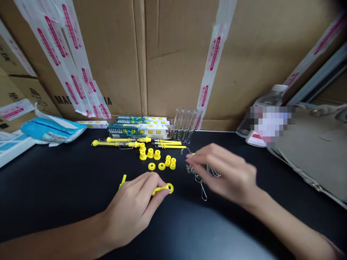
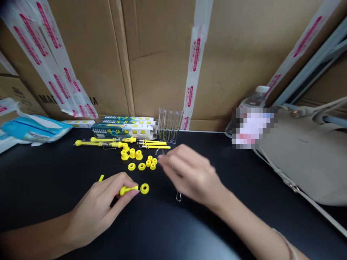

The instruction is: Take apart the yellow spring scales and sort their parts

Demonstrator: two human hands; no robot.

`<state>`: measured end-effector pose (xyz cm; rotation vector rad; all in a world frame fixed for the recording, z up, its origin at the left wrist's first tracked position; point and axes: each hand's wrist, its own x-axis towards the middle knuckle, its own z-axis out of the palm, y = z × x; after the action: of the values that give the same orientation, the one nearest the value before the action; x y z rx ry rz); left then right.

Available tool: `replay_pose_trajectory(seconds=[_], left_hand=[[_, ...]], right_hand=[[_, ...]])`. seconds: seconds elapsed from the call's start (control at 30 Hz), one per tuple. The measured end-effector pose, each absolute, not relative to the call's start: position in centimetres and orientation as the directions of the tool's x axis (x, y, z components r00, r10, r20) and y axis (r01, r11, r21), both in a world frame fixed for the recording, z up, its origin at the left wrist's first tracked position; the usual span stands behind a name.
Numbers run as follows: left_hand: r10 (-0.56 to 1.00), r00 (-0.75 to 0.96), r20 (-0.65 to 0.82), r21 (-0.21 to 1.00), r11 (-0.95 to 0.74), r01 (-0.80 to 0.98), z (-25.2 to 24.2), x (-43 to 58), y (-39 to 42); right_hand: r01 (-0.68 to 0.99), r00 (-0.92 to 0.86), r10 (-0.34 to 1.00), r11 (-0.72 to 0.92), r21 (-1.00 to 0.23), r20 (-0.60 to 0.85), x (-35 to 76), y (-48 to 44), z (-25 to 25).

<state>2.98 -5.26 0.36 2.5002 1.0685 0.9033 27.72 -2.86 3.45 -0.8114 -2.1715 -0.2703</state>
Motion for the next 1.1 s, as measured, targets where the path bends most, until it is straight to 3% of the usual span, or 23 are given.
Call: replay_pose_trajectory(seconds=[0.07,0.13,0.2,0.27,0.4,0.63,0.9,1.1], left_hand=[[0.72,0.536,0.44,0.459,-0.694,0.555,0.3,3.0,-5.3],[0.717,0.547,0.431,0.453,-0.697,0.556,0.3,3.0,-5.2],[0.709,0.556,0.433,0.439,-0.705,0.557,0.2,3.0,-5.2],[0.701,0.563,0.438,0.426,-0.713,0.557,0.3,3.0,-5.2],[0.678,0.585,0.445,0.405,-0.735,0.544,0.4,3.0,-5.2],[0.642,0.618,0.453,0.344,-0.766,0.543,0.2,3.1,-5.3],[0.636,0.634,0.44,0.342,-0.771,0.537,0.2,3.1,-5.4],[0.637,0.632,0.442,0.34,-0.771,0.539,0.2,3.1,-5.3]], right_hand=[[0.673,-0.348,0.713,0.642,-0.367,0.609,29.5,-1.9,4.5],[0.658,-0.345,0.876,0.482,-0.579,0.336,31.2,-1.0,5.3],[0.597,-0.382,0.921,0.313,-0.739,0.081,32.5,-0.4,5.5],[0.555,-0.43,0.898,0.182,-0.812,-0.093,33.0,0.0,5.3],[0.622,-0.49,0.845,0.168,-0.765,-0.213,32.7,0.1,4.3],[0.744,-0.524,0.838,0.364,-0.561,-0.15,32.3,0.4,4.1],[0.792,-0.5,0.841,0.349,-0.501,-0.206,32.6,0.3,4.3],[0.864,-0.43,0.883,0.342,-0.369,-0.188,32.0,-1.0,4.1]])
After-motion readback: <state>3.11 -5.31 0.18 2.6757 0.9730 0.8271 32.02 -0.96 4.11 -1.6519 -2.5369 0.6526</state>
